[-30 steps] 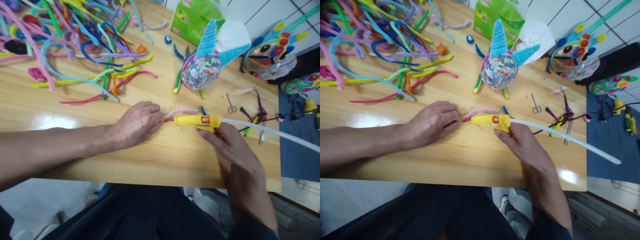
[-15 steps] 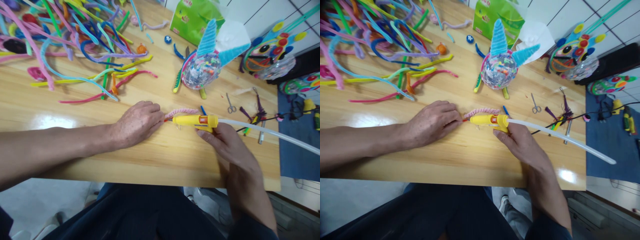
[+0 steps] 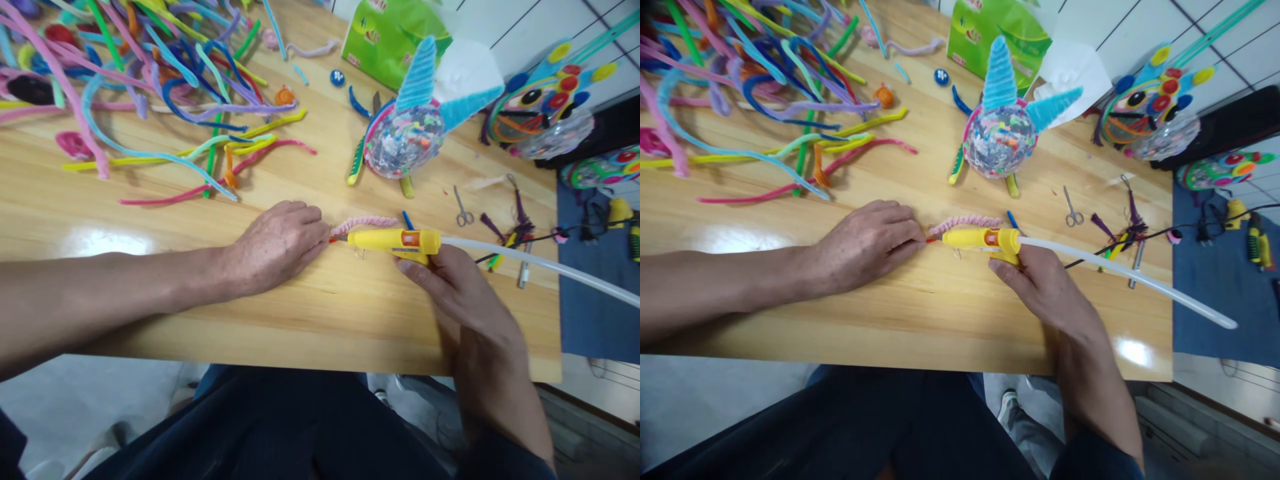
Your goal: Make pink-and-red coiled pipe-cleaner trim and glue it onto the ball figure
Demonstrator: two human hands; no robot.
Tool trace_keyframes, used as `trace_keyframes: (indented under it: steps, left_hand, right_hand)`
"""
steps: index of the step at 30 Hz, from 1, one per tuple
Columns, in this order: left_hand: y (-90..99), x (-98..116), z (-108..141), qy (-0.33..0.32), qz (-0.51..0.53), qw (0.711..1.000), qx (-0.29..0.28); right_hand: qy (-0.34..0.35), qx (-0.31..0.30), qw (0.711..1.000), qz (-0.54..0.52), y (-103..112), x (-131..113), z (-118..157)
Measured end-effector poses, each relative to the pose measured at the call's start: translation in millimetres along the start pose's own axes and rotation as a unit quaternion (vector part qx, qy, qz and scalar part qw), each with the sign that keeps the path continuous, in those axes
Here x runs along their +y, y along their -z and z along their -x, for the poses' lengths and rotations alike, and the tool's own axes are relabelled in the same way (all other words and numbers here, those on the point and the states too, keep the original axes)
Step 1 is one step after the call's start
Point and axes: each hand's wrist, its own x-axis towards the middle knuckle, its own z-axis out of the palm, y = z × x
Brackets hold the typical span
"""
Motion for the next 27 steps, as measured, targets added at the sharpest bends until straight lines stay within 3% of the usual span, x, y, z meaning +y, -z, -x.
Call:
trace_keyframes:
  steps: [8, 13, 16, 21, 27]
  left_hand:
    - [-0.8, -1, 1, 0.01, 0.008, 1.0, 0.001]
    - [-0.9, -1, 0, 0.007, 0.007, 1.0, -0.001]
    - [-0.2, -2, 0, 0.004, 0.015, 1.0, 0.001]
    - [-0.5, -2, 0, 0.005, 0.015, 1.0, 0.013]
    - [-4.0, -2, 1, 0.009, 0.017, 0.999, 0.028]
  right_hand:
    - [-0.011, -0.006, 1.0, -0.008, 0, 5, 0]
    - [-0.046, -0.002, 0.997, -0.065, 6, 3, 2]
    - [-0.071, 0.056, 0.986, -0.138, 27, 5, 7]
    - [-0.119, 0.265, 0.943, -0.166, 62, 44, 4]
    - [-0.173, 0.319, 0.922, -0.135, 52, 108, -33]
